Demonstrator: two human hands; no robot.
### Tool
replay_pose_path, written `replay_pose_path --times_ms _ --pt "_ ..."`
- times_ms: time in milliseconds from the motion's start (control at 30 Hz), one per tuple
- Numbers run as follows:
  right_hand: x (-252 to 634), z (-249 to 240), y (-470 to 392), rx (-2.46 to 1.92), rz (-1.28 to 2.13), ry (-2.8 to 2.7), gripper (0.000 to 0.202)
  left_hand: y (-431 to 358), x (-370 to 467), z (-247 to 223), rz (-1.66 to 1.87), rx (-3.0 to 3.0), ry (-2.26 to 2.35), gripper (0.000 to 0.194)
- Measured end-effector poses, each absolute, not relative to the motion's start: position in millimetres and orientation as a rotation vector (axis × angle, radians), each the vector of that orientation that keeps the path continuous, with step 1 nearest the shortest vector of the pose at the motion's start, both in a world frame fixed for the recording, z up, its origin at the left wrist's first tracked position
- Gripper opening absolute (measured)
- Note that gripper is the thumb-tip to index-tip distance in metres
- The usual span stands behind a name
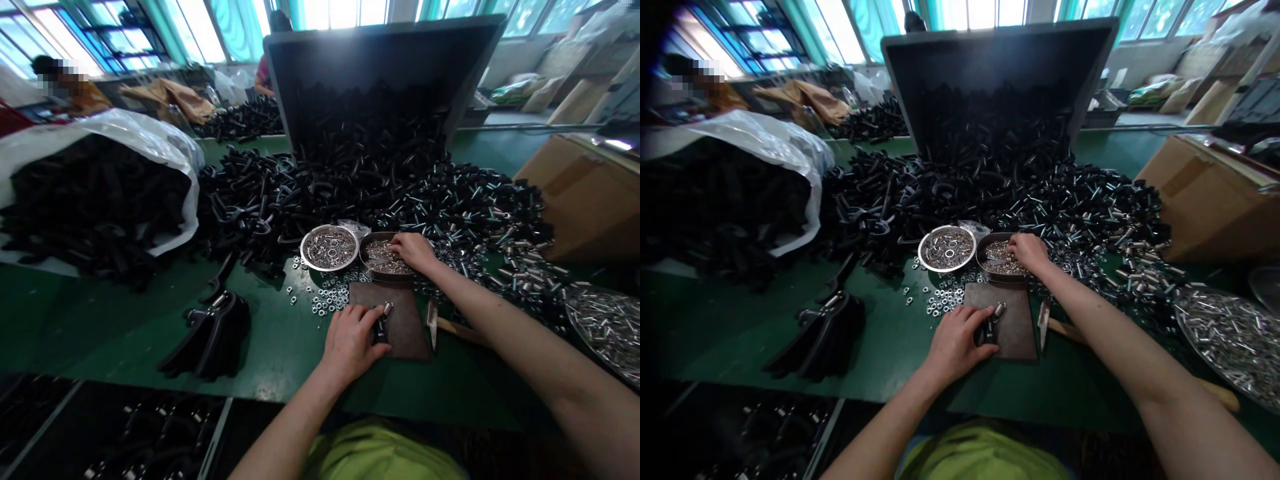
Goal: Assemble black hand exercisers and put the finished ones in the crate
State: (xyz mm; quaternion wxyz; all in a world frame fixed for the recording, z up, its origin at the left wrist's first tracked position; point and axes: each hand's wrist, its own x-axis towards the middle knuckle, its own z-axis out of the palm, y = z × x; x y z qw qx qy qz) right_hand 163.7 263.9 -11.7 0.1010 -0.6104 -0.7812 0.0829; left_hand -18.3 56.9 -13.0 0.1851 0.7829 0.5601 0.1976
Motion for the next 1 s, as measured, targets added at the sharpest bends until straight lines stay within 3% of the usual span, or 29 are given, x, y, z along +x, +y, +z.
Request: replay_pose_path --times_ms 133,267,467,533,733,1000 --pt "170.3 -3.4 255.2 -1.736 0.317 -2.215 0.021 62.6 -16.2 -14.1 0.713 2.01 1.564 0.064" --pt "172.5 14.5 226.8 -1.644 0.397 -2.103 0.022 64.1 -19.3 -9.7 1.0 1.296 1.481 0.061" --pt "163.4 27.8 140.8 -1.157 1.239 -1.749 0.017 53.6 -27.9 -6.0 1.142 0.257 0.942 0.043" --pt "158.1 23.5 117.9 -1.104 1.339 -1.757 0.016 49.9 -27.3 -6.2 1.127 0.118 0.836 0.039" --pt "147.3 11.2 98.2 -1.021 1.038 -1.938 0.007 45.7 -21.0 -2.6 1.078 0.025 0.698 0.035" --pt "150.6 9.2 99.2 -0.966 0.668 -2.187 0.009 49.0 -22.3 -4.1 1.082 0.278 0.859 0.041"
